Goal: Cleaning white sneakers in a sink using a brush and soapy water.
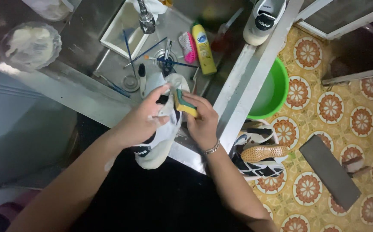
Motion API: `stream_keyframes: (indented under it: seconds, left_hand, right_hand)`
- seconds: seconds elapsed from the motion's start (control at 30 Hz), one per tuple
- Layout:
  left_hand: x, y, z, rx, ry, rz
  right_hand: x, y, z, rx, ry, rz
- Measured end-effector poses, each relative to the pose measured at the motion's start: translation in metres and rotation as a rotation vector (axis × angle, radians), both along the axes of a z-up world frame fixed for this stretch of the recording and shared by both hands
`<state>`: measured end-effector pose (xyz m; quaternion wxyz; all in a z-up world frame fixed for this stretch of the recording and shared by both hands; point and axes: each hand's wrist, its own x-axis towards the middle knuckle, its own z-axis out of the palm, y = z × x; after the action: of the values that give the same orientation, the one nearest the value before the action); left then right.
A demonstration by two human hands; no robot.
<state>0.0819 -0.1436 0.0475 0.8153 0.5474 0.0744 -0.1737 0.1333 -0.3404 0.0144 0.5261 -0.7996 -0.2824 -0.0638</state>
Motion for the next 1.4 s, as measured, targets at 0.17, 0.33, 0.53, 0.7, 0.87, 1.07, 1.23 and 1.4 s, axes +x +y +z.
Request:
stream_keyframes:
  seconds: [0.17, 0.33, 0.53, 0.7, 0.87, 1.07, 1.23, 1.4]
  left_hand:
    - [-0.007, -0.012, 0.032, 0.531, 0.022, -0.158]
    - [-0.011, -0.015, 0.028, 0.48, 0.036, -0.154]
    - [-0.013, -0.01, -0.001, 0.469, 0.181, -0.079]
    - [-0.016, -0.012, 0.001, 0.306, 0.189, -0.016]
    - [-0.023, -0.017, -0.009, 0.333, 0.208, 0.024]
    - [-0.023, -0.016, -0.005, 0.397, 0.122, -0.014]
    - [-0.023, -0.016, -0.006, 0.334, 0.186, -0.026]
    - [-0.021, -0.016, -0.005, 0.369, 0.223, -0.057]
  right_hand:
    - [-0.011, -0.003, -0.007, 0.037, 0.243, -0.091]
    - [-0.017, -0.007, -0.001, -0.037, 0.283, -0.128]
    - [-0.029, -0.013, -0.009, 0.059, 0.192, -0.054]
    - [-0.026, -0.013, -0.011, 0.041, -0.024, 0.057]
    - [-0.026, -0.011, -0.008, 0.065, 0.007, 0.042]
    - [-0.017, -0.019, -0.015, -0.02, -0.007, 0.081]
    - [-0.023, -0.016, -0.004, 0.023, 0.006, 0.176]
    - [-0.021, -0.015, -0.012, 0.004, -0.016, 0.142]
